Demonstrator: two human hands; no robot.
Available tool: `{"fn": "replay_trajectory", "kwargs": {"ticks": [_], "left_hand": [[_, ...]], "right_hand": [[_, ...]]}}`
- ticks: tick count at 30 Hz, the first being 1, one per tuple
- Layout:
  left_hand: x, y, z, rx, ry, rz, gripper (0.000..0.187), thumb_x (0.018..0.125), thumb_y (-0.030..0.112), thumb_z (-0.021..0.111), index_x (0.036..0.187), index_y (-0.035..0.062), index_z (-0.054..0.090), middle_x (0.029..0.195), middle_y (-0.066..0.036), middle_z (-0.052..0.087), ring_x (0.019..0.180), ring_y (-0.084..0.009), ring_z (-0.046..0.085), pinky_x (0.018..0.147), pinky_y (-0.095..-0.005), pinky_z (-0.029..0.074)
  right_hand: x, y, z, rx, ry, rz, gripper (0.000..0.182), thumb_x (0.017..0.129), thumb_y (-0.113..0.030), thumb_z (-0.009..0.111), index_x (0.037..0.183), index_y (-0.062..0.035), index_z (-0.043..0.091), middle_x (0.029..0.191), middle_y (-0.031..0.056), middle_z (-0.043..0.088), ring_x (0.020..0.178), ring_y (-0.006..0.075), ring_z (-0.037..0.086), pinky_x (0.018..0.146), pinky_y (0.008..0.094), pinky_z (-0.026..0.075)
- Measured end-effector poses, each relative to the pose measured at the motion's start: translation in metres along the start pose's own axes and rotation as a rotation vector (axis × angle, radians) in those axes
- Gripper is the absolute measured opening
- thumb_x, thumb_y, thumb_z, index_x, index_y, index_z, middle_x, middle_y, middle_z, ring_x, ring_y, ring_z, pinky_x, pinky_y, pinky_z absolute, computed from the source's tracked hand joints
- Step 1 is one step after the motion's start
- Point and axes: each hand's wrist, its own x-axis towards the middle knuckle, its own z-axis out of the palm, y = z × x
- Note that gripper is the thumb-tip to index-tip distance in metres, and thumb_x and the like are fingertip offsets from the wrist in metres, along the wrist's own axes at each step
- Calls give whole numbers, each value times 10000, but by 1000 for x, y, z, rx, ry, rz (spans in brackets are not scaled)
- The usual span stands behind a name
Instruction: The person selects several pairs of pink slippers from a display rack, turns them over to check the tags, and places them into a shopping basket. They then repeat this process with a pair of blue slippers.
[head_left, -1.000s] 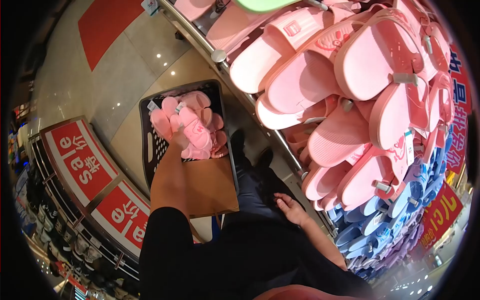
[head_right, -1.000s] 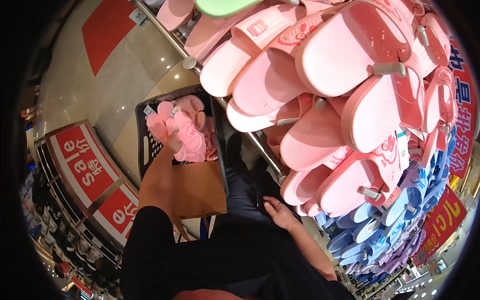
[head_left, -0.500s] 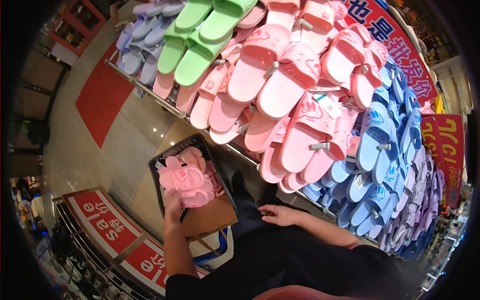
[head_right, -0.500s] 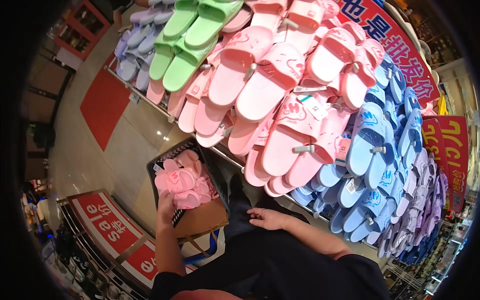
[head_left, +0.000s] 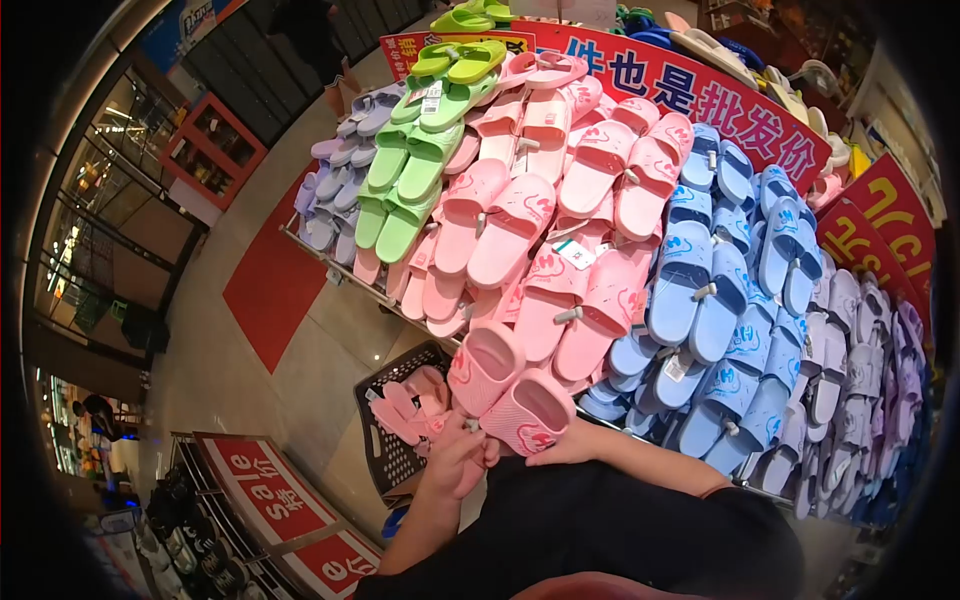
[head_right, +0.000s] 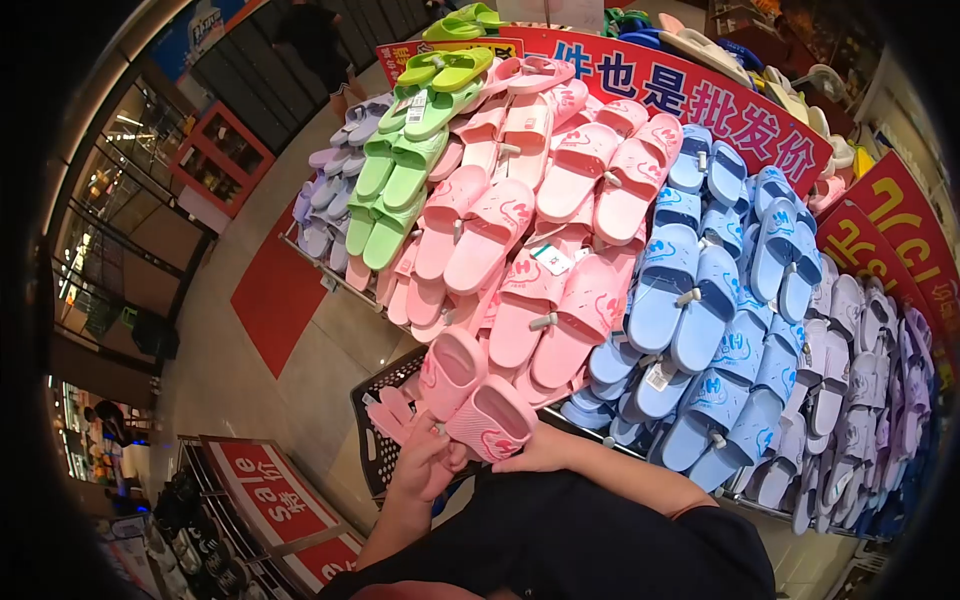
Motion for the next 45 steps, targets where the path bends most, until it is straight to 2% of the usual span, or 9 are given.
{"fn": "replay_trajectory", "kwargs": {"ticks": [3,7,10,20,24,31,41,44,45], "left_hand": [[19,-10,11,245,-43,-45,526,852,-23,619,1339,66,441,949,-25,578,692,-130,566,617,-255,450],[34,-7,36,1215,-18,231,382,794,28,712,1166,0,629,999,-25,576,810,-137,576,723,-221,453],[58,-36,44,1181,-12,647,378,775,6,706,1149,2,656,1047,-45,576,921,-166,594,840,-259,461],[158,31,95,1085,72,832,255,795,17,692,1046,-28,679,1059,-107,665,940,-178,617,818,-290,467],[245,114,108,1236,267,860,168,781,76,675,879,-58,650,868,-133,664,673,-173,542,617,-316,433],[439,167,72,1762,593,637,302,805,263,595,972,42,717,922,-224,695,918,-394,665,818,-474,492],[428,157,91,1857,584,657,337,844,273,588,1071,45,687,1184,-215,615,1077,-397,599,936,-496,459],[414,167,88,1954,359,537,398,848,289,620,1173,61,645,1266,-218,545,1165,-401,532,985,-499,420],[401,162,81,1937,368,721,406,845,278,629,1190,64,635,1278,-215,533,1184,-400,512,997,-491,408]], "right_hand": [[-27,-22,-16,149,111,90,704,751,-258,824,1328,-10,505,1293,149,566,1196,242,525,1036,363,416],[-56,-35,-46,98,167,41,703,767,-249,796,1348,-5,483,1315,150,556,1216,246,517,1046,366,407],[-65,-31,-52,199,224,13,714,773,-252,791,1364,-14,469,1326,136,548,1232,242,506,1062,378,391],[-46,-36,-75,701,427,-50,521,971,-212,608,1425,-46,415,1283,116,585,1166,152,541,984,318,445],[-55,-31,-78,495,434,62,452,994,-108,529,1424,-34,410,1258,114,600,1130,147,574,960,299,467],[-60,-21,-66,468,641,238,364,991,-109,526,1335,7,501,1193,108,640,1102,152,604,959,295,476],[-45,-11,-57,382,646,260,343,978,-115,538,1301,-1,537,1140,80,675,1027,130,620,891,284,488],[-38,-23,-60,321,602,275,338,969,-101,544,1292,-1,545,1133,82,681,1016,132,627,889,284,488],[-38,-24,-60,300,580,267,340,967,-96,546,1291,6,543,1148,92,678,1024,140,629,892,287,489]]}}
